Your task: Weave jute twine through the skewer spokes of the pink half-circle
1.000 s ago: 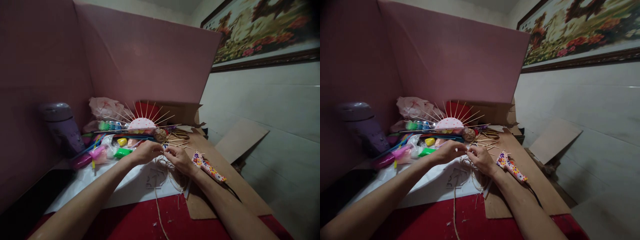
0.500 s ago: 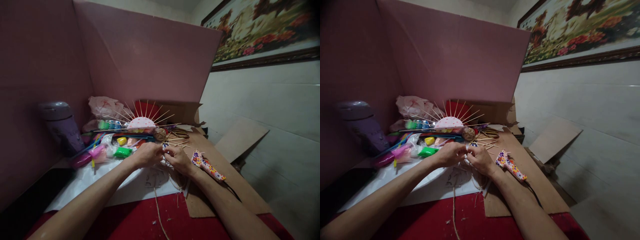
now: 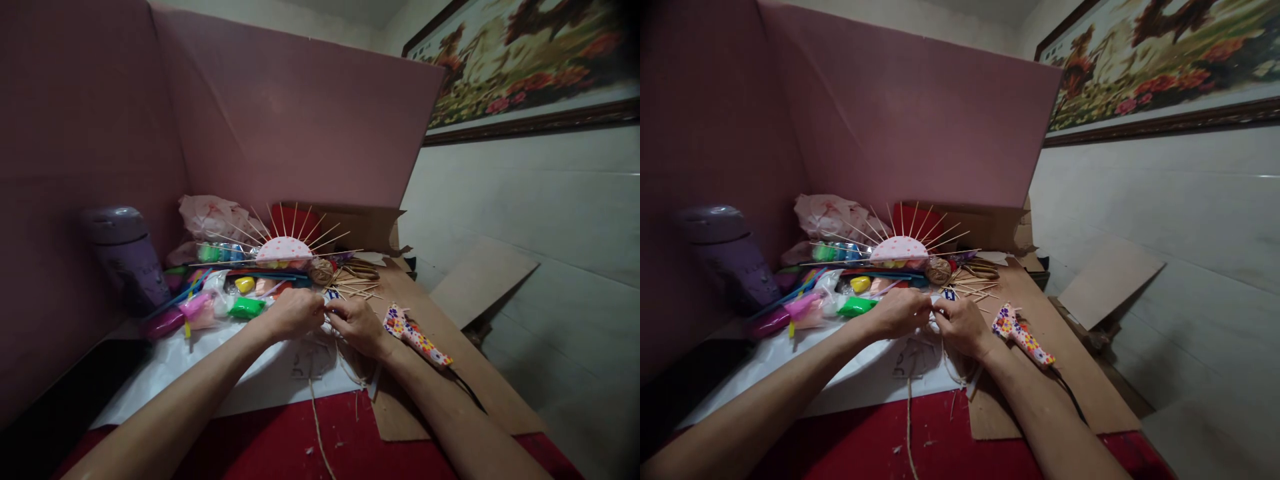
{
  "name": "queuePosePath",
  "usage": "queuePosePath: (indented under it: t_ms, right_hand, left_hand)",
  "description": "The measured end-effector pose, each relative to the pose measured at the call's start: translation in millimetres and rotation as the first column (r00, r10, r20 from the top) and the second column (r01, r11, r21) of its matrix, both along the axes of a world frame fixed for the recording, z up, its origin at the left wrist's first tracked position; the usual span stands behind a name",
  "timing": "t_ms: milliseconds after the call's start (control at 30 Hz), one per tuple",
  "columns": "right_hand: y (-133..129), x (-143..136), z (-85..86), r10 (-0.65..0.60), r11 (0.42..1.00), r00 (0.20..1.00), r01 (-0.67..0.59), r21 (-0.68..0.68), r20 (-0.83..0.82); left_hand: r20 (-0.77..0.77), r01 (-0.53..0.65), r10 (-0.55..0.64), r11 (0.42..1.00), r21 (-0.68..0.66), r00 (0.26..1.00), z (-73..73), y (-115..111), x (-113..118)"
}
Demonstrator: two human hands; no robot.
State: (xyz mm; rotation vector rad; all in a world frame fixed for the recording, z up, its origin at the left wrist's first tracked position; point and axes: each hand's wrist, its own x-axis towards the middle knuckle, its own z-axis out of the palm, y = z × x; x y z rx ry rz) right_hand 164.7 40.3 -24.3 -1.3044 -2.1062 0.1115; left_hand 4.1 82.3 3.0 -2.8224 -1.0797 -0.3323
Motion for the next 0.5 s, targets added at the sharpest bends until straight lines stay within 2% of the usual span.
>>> queuePosePath:
  t_ms: [100, 300, 500]
  right_hand:
    - [1.0, 0.6, 0.7, 0.009, 1.000, 1.000, -0.009, 0.004, -0.030]
    - [4.7, 4.0, 0.1, 0.104, 0.994, 0.986, -0.108, -0.030, -0.130]
    - [2.6, -1.1, 2.2, 0.063, 0.998, 0.966, -0.066, -0.002, -0.250]
  left_hand:
    - [0.045, -0.024, 0.023, 0.999, 0.032, 0.999, -1.6, -0.1, 1.4]
    - [0.080, -0.045, 0.042, 0.998, 0.037, 0.996, 3.8, -3.6, 0.4]
    - [0.217, -0.035, 0.066, 0.989, -0.141, 0.974, 7.2, 0.9, -3.5]
